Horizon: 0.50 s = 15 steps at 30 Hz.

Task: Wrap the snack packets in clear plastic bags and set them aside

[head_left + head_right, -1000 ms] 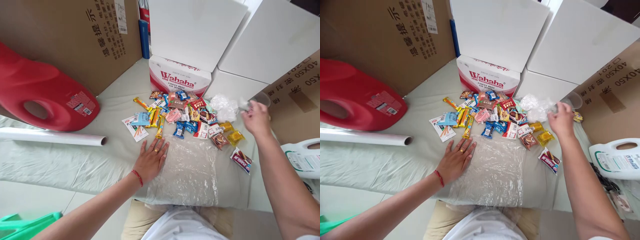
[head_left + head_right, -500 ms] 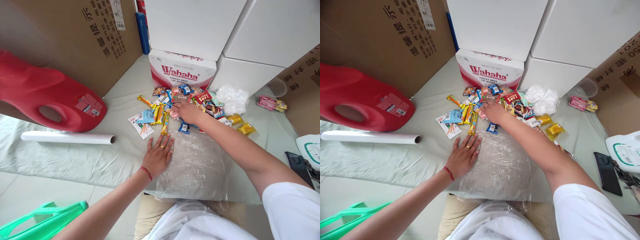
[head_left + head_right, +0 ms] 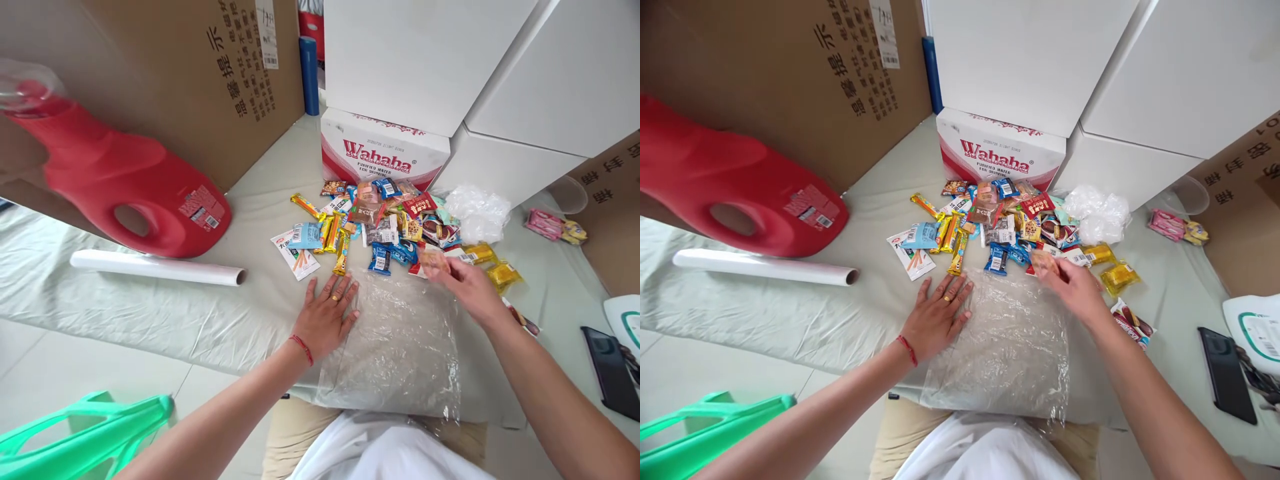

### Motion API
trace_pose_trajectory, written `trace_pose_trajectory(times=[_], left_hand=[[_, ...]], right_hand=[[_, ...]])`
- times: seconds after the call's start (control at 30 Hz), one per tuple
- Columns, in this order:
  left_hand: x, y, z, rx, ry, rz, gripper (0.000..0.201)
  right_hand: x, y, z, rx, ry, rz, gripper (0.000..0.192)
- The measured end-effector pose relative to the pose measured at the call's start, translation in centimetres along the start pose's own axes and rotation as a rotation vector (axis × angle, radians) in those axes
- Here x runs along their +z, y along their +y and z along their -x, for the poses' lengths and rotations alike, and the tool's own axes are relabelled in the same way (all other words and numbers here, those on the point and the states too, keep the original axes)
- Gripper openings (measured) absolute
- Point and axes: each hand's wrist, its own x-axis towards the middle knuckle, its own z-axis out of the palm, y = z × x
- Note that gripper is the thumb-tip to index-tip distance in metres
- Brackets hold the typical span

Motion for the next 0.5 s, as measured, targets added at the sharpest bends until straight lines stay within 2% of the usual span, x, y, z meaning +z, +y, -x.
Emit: trace_pose_trajectory(times=[0.07, 0.13, 0.2, 0.3, 0.4, 0.5], left_hand=[[0.0, 0.0, 0.0, -0.001, -0.002, -0.007, 0.059], [-0.1, 0.1, -0.1, -0.007, -0.007, -0.011, 0.059], [-0.2, 0.1, -0.1, -0.012, -0.012, -0.013, 0.059], [-0.2, 0.2, -0.2, -0.017, -0.022, -0.01, 0.058], [-0.1, 0.2, -0.2, -0.023, -0.023, -0.013, 0.056], [0.0, 0.1, -0.2, -0.02, -0.015, -0.034, 0.055]], right_hand=[[0.1, 1.0, 2.5, 0.096, -0.078, -0.199, 0.039], [0.8, 0.9, 4.3, 0.11, -0.1, -0.229, 0.038], [2.1, -0.2, 5.5, 0.03, -0.033, -0.108, 0.035], [4.5, -2.1, 6.8, -0.189, 0.079, 0.176, 0.033], [6.9, -2.5, 8.2, -0.3, -0.055, 0.419, 0.042], [8.1, -0.9, 9.6, -0.343, -0.184, 0.521, 0.065]])
